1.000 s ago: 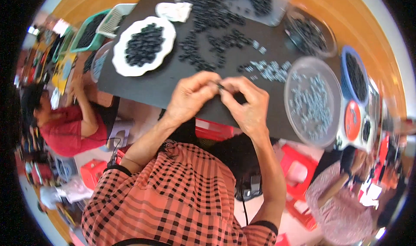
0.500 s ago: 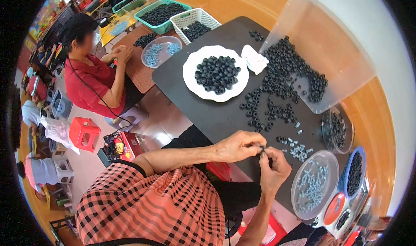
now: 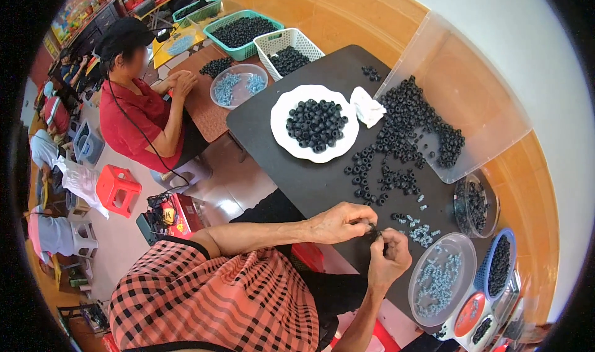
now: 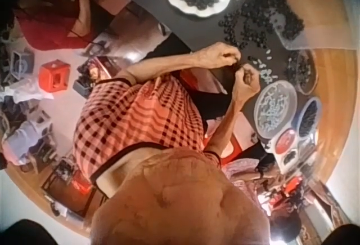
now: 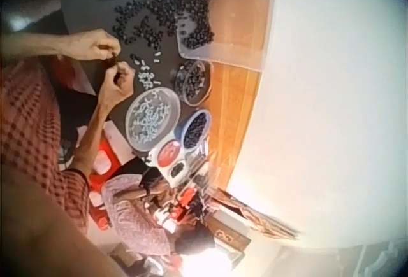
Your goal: The person assembles small parts by picking up black plastic pieces and light blue coils from the table and trays and inserting the coils into the black pieces by hand.
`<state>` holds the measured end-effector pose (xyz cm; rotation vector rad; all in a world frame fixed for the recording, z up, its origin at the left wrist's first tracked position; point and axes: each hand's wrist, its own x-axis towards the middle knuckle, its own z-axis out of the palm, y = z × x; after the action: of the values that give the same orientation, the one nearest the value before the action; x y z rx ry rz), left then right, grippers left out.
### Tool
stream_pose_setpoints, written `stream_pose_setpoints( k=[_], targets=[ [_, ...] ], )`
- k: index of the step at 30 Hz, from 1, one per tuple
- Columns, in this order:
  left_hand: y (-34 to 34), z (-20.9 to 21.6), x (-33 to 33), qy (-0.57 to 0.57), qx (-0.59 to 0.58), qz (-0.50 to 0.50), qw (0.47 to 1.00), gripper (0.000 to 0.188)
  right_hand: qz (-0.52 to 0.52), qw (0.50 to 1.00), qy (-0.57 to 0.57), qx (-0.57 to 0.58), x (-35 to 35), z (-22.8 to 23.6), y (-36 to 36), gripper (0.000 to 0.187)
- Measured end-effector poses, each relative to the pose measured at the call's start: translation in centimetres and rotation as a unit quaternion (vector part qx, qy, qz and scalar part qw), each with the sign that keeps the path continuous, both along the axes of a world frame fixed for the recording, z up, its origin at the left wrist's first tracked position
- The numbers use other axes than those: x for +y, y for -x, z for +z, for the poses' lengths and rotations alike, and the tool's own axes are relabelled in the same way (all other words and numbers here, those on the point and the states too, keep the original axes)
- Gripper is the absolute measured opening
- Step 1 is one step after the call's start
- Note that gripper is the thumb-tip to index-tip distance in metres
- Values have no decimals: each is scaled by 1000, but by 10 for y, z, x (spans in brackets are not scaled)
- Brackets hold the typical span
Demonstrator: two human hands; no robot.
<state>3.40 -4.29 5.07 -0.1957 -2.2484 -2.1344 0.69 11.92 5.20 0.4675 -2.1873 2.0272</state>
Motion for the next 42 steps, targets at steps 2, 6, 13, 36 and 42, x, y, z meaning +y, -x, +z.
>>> stream_pose_setpoints(
  k=[2,6,13,36,42],
  targets=[
    [1,-3,2,5,17,-2,1000,16,3,1000,-20,4,0,1,-2,16],
    [4,-11,5,25,37,-12,999,17,-4,996,-80,30,1,2,-1,16],
    [5,-6,-5,-11,-46,-1,999,12,12,992,-104,65,-6,0,10,13],
    [6,-3,-1,-100,-66,-13,993,13,-71,939,-310,134,30,34,56,13],
    [6,-7,0,-78,-66,-9,995,13,25,902,-394,174,36,18,69,14]
  ],
)
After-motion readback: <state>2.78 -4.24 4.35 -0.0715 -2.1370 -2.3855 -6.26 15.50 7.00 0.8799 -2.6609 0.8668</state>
